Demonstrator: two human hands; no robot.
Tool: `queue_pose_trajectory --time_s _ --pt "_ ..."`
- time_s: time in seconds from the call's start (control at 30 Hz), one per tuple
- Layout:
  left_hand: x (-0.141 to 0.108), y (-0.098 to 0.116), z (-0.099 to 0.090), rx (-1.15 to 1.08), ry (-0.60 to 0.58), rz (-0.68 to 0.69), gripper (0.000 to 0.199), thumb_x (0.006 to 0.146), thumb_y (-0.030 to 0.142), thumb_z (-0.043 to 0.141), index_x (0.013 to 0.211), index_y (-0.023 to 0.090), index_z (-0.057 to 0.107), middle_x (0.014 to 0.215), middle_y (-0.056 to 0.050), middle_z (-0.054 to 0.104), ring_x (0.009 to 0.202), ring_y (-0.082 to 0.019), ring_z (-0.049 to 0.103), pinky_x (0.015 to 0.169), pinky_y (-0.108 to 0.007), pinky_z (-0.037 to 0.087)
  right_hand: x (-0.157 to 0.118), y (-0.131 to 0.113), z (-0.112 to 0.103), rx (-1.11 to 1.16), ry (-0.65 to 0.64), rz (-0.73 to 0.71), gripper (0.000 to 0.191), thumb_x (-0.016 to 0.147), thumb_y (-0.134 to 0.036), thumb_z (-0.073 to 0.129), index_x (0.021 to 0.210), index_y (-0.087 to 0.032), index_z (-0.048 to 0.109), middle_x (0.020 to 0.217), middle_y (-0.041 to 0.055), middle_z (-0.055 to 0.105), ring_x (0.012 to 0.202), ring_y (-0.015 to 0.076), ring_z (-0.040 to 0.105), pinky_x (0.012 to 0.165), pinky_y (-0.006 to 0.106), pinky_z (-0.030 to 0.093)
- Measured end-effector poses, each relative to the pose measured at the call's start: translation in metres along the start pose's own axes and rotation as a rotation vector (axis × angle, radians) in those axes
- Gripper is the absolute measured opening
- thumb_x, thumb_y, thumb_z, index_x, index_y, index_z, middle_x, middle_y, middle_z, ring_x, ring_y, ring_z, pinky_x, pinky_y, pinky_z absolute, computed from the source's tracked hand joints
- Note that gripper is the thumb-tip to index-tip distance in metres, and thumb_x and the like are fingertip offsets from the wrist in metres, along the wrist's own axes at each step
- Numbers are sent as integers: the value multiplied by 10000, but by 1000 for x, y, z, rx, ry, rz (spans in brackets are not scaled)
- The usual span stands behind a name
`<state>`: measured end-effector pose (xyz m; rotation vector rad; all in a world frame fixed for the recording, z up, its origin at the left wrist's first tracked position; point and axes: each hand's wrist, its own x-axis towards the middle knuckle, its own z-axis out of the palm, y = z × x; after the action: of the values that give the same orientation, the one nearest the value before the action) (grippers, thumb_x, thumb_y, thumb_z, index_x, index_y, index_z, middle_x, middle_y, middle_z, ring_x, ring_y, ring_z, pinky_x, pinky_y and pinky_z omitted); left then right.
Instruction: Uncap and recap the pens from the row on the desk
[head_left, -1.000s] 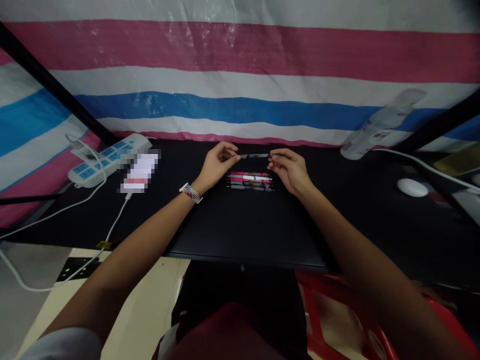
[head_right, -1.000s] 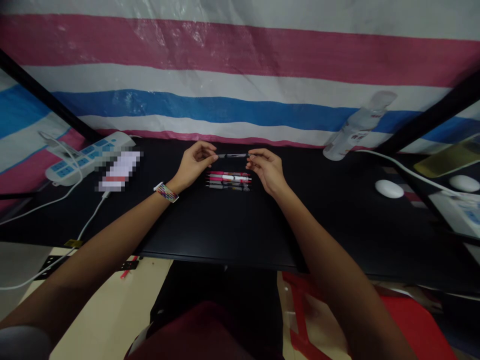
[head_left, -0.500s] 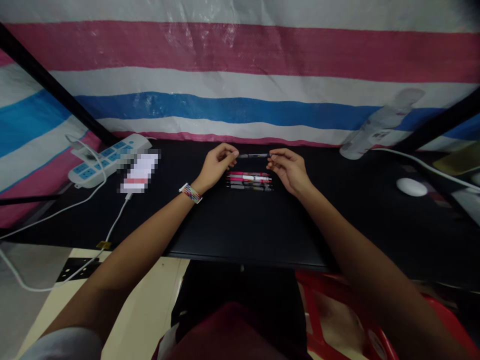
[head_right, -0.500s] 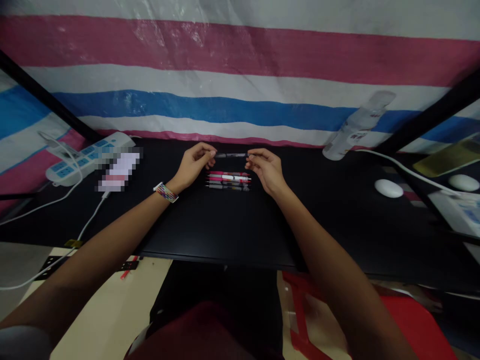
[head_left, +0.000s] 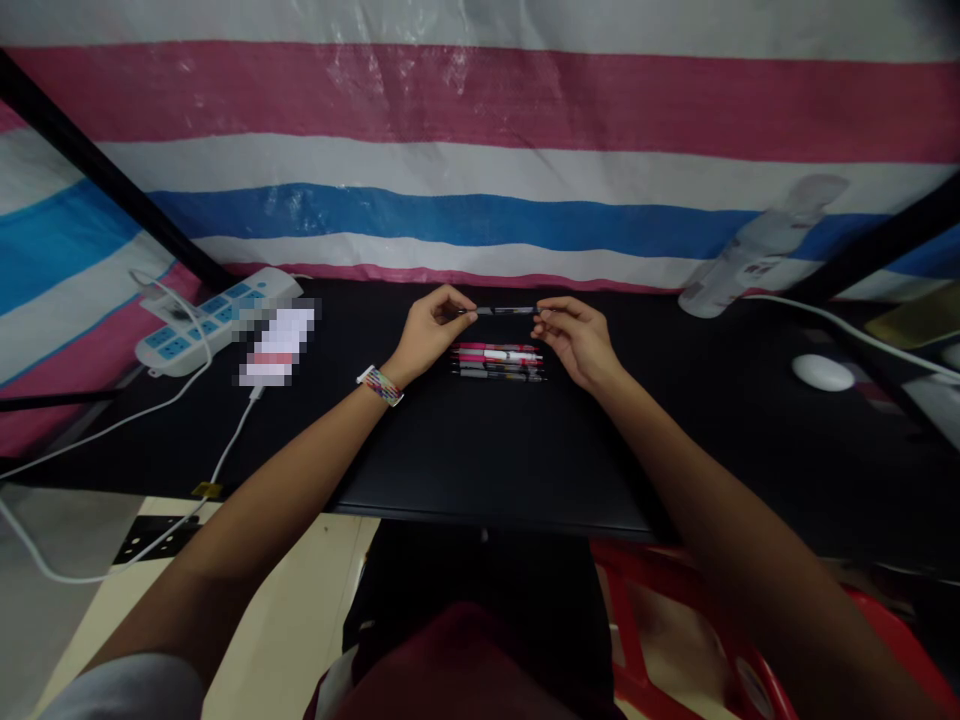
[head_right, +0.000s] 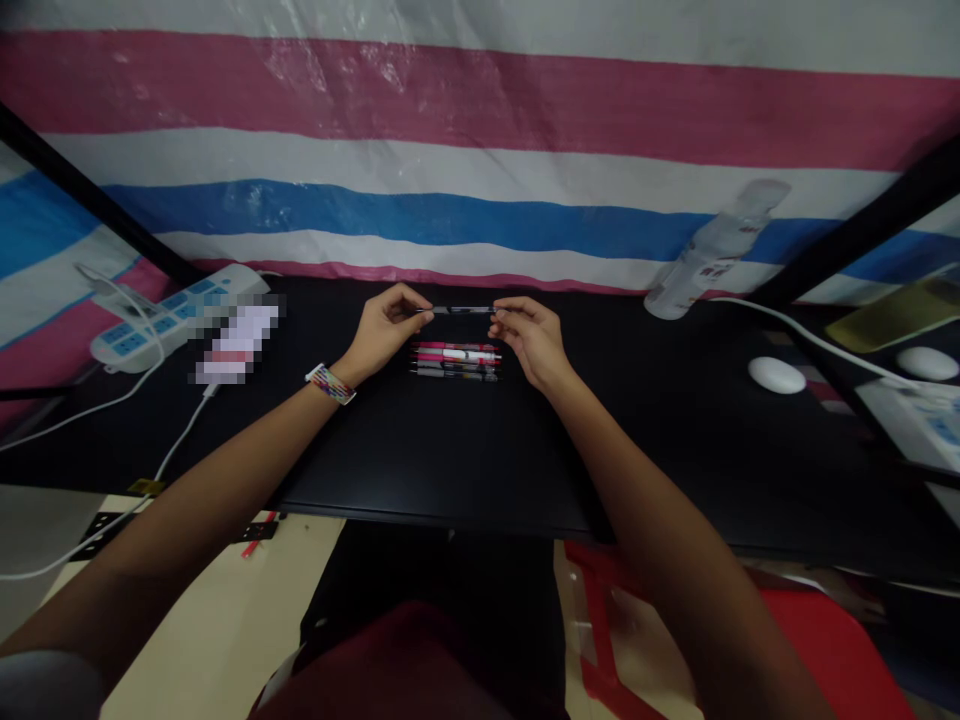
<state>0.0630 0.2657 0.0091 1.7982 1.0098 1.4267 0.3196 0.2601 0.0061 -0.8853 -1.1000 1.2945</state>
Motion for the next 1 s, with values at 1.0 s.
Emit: queue_pose_trajectory --time_s 1.0 --pt "-2 15 -3 98 35 120 63 869 198 844 859 215 784 968 -54 823 935 -204 770 864 -372 601 0 -7 0 88 -6 145 184 762 -280 803 929 -217 759 781 33 713 689 170 662 805 370 631"
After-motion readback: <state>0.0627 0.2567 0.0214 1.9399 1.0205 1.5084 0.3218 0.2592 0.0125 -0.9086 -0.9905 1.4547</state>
